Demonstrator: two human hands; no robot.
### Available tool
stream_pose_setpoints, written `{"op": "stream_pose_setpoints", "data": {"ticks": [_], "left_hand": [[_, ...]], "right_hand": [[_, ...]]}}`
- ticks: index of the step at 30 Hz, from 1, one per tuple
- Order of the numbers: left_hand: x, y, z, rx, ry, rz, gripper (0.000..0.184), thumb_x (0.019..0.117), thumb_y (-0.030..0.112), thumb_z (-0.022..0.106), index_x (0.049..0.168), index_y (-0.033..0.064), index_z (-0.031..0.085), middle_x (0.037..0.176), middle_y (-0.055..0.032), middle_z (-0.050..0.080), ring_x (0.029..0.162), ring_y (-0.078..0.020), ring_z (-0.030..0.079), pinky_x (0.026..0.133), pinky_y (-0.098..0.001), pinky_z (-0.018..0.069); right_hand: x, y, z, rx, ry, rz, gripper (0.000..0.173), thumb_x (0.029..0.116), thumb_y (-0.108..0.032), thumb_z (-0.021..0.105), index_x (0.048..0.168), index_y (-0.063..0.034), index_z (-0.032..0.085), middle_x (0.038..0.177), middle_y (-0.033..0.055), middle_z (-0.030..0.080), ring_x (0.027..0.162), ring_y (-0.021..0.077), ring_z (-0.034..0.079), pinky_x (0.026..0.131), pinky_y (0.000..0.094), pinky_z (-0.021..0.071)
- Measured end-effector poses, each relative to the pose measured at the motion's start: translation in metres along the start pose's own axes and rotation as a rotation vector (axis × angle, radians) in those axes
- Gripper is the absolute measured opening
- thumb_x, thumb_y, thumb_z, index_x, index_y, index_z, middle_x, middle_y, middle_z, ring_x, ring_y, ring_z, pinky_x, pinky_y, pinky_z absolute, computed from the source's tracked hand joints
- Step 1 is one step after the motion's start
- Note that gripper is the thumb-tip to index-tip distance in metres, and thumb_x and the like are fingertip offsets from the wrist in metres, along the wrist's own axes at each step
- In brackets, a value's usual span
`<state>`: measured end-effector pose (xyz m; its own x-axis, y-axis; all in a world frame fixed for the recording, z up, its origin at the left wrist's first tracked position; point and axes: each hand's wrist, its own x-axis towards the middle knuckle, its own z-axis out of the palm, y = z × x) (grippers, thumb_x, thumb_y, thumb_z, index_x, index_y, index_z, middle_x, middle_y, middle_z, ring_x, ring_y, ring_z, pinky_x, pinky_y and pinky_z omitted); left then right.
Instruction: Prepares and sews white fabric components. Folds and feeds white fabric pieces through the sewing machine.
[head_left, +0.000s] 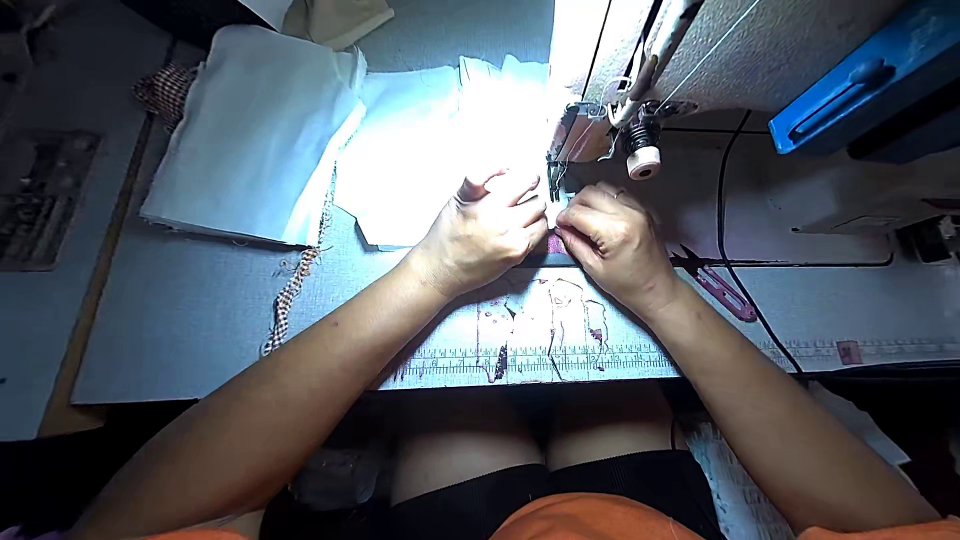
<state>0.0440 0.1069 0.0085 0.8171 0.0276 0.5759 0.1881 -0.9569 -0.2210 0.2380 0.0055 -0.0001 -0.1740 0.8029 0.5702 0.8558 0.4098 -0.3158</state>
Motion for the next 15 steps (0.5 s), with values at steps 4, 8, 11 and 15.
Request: {"op": "stream_pose_setpoints", "data": {"ticks": [4,8,11,15], "left_hand": [[-0.0014,-0.0035,-0.0043,-0.181,-0.104,0.079,0.024,0.0983,-0.004,0.050,0.100,-0.0023,0.074,0.110,-0.0171,0.075,0.117,-0.0340,0.068,0.101,-0.0440,0.0530],[-0.0041,-0.0007,0.0006,-0.150,-0.122,0.055,0.024,0.0979,0.000,0.051,0.108,-0.0034,0.072,0.097,-0.0166,0.072,0.086,-0.0303,0.070,0.070,-0.0370,0.0561],[-0.0026,0.0009,0.0015,-0.136,-0.090,0.052,0.026,0.0989,0.002,0.052,0.111,-0.0014,0.074,0.093,-0.0146,0.072,0.082,-0.0279,0.069,0.067,-0.0350,0.0548],[0.0003,-0.0010,0.0014,-0.212,-0.081,0.048,0.023,0.0989,0.001,0.053,0.105,-0.0005,0.074,0.093,-0.0136,0.071,0.089,-0.0294,0.068,0.079,-0.0393,0.0543]], "right_hand": [[-0.0069,-0.0070,0.0015,0.012,-0.003,0.088,0.015,0.0968,-0.012,0.064,0.094,-0.0058,0.077,0.092,0.0090,0.070,0.094,0.0262,0.066,0.086,0.0420,0.0520],[-0.0095,-0.0101,0.0027,0.021,0.027,0.125,0.015,0.0965,-0.013,0.064,0.094,-0.0072,0.078,0.092,0.0072,0.070,0.096,0.0236,0.066,0.087,0.0393,0.0524],[-0.0108,-0.0100,0.0050,0.036,0.060,0.138,0.016,0.0967,-0.014,0.064,0.095,-0.0077,0.079,0.093,0.0059,0.071,0.095,0.0216,0.066,0.085,0.0376,0.0528],[-0.0123,-0.0102,0.0074,0.061,0.081,0.154,0.015,0.0960,-0.013,0.065,0.092,-0.0073,0.078,0.090,0.0046,0.070,0.093,0.0194,0.066,0.084,0.0347,0.0529]]}}
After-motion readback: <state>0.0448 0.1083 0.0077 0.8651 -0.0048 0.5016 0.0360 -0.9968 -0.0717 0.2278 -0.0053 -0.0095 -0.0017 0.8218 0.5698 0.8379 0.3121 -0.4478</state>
